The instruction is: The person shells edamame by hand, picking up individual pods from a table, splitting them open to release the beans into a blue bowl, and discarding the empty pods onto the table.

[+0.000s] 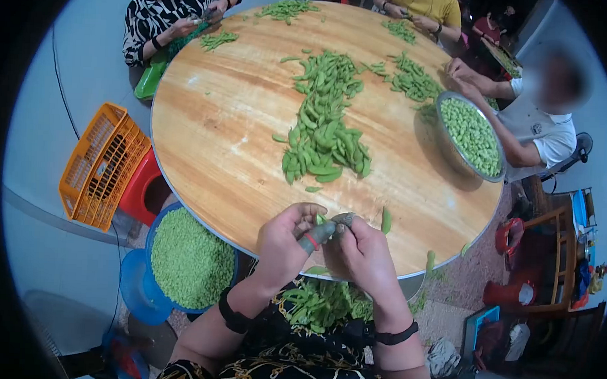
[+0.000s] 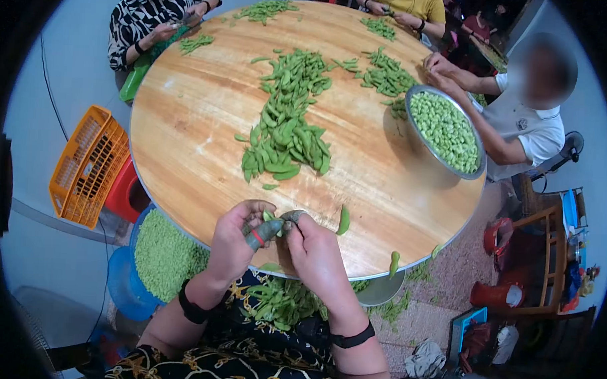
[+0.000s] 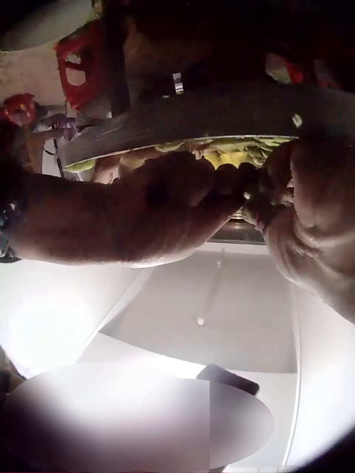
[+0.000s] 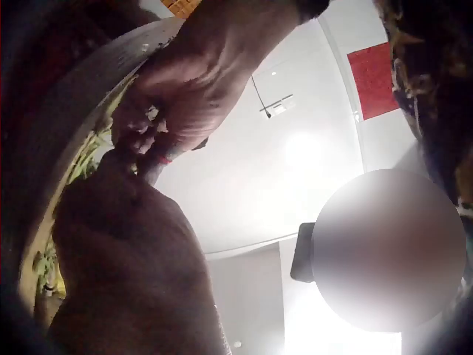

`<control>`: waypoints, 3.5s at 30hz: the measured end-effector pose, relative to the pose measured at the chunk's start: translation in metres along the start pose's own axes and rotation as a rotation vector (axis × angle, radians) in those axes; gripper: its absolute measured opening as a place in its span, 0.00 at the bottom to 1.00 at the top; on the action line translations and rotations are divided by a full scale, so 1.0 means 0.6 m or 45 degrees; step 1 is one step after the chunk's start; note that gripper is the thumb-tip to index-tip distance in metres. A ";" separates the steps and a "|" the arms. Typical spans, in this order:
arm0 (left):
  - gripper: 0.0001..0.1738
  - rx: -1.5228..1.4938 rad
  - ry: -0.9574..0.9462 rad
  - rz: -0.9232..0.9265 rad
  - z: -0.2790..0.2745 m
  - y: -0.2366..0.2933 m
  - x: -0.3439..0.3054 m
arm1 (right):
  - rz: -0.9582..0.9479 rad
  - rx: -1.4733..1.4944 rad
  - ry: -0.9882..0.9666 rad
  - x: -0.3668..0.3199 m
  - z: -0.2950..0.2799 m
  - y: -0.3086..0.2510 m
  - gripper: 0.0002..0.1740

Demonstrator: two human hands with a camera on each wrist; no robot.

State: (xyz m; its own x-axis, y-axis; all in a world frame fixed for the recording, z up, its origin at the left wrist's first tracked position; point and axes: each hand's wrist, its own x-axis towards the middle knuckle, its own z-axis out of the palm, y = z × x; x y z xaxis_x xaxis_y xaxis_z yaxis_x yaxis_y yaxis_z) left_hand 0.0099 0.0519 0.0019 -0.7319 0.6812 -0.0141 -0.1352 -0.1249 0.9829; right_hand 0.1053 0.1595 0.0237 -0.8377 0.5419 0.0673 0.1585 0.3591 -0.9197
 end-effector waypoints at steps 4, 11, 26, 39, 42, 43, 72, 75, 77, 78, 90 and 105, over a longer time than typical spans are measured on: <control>0.11 -0.274 -0.102 -0.091 -0.010 0.004 0.006 | 0.015 0.020 0.006 0.007 0.004 -0.009 0.06; 0.11 -0.085 0.054 -0.198 -0.008 0.023 0.002 | -0.188 -0.133 0.098 0.018 0.005 -0.027 0.09; 0.18 0.574 -0.198 0.661 -0.019 0.021 -0.007 | 0.227 0.637 -0.065 0.017 0.003 -0.029 0.11; 0.13 0.430 -0.113 0.274 -0.025 -0.003 0.002 | 0.389 1.162 0.059 0.033 0.037 -0.006 0.08; 0.17 0.475 -0.146 0.211 -0.028 -0.006 0.010 | 0.371 1.175 0.102 0.036 0.044 0.000 0.07; 0.17 0.473 -0.149 0.194 -0.031 -0.009 0.013 | 0.388 1.175 0.107 0.036 0.045 -0.002 0.07; 0.14 -0.744 -0.577 -0.225 -0.051 0.016 0.018 | 0.588 1.208 -0.402 -0.001 -0.003 -0.031 0.08; 0.09 -0.958 -0.573 -0.239 -0.057 -0.001 0.012 | 0.491 1.014 -0.390 -0.013 0.007 -0.048 0.11; 0.06 -0.873 -0.472 -0.052 -0.057 -0.005 0.005 | 0.419 0.878 -0.360 -0.022 0.008 -0.052 0.12; 0.06 -0.866 -0.469 -0.053 -0.055 -0.001 0.002 | 0.393 0.905 -0.414 -0.026 0.004 -0.049 0.14; 0.05 -0.075 -0.105 0.029 -0.017 0.012 -0.021 | 0.323 0.817 -0.427 -0.045 -0.011 -0.019 0.15; 0.08 -0.777 -0.521 -0.317 -0.039 0.023 -0.007 | 0.758 1.429 -0.675 -0.037 -0.003 -0.026 0.12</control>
State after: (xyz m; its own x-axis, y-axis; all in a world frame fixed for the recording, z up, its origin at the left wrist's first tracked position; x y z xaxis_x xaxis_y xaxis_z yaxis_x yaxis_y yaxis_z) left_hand -0.0046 0.0304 0.0111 -0.3429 0.9387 -0.0354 -0.6941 -0.2278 0.6829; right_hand 0.1222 0.1432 0.0373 -0.9300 -0.0471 -0.3646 0.2699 -0.7607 -0.5904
